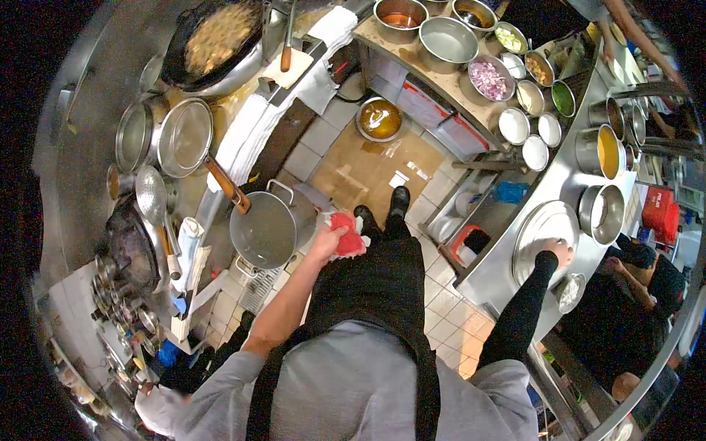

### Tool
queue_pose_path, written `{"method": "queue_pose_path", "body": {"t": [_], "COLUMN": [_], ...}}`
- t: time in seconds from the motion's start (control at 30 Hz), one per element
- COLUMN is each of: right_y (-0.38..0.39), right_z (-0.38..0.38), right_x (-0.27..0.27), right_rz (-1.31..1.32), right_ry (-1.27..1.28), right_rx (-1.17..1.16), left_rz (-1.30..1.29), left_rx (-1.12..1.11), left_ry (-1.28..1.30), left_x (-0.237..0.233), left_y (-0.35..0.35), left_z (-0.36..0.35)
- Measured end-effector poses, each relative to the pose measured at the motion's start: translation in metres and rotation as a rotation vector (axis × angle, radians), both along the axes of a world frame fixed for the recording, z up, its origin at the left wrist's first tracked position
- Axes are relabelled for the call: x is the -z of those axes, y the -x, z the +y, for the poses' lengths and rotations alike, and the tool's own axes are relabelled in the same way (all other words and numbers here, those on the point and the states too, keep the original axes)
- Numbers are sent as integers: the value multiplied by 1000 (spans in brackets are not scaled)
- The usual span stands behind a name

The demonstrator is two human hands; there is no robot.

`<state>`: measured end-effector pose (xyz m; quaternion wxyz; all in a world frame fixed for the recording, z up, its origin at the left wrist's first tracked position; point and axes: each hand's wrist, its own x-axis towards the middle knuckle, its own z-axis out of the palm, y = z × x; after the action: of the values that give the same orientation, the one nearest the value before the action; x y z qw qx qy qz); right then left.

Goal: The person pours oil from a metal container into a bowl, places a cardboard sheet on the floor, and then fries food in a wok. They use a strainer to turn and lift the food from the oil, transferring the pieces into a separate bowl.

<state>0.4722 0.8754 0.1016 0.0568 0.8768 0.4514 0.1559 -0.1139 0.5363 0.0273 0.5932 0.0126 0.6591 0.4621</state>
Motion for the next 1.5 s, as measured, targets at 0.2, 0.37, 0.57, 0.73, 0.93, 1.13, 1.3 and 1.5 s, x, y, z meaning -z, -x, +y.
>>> {"method": "queue_pose_path", "body": {"t": [0.2,0.37,0.57,0.73,0.93,1.13,1.3,1.5], "right_y": [1,-15,217,402,501,562,573,561], "right_z": [-8,5,-61,-90,-17,126,226,257], "right_x": [-39,-36,-74,-50,74,170,281,348], "right_rz": [152,367,830,1000,1022,855,590,440], "right_ry": [80,111,120,209,399,90,434,491], "right_rx": [-21,-170,-572,-1054,-1190,-1284,-959,-994], "left_rz": [34,56,60,-1,-4,37,-7,92], "left_rx": [-38,-170,-198,-201,-357,-590,-505,-529], "left_ry": [105,84,112,141,196,153,511,244], "left_x": [11,-6,-3,4,-8,12,-4,9], "left_y": [34,35,23,15,12,-3,-16,-25], "left_z": [-25,-25,-26,-26,-25,-47,-16,57]}}
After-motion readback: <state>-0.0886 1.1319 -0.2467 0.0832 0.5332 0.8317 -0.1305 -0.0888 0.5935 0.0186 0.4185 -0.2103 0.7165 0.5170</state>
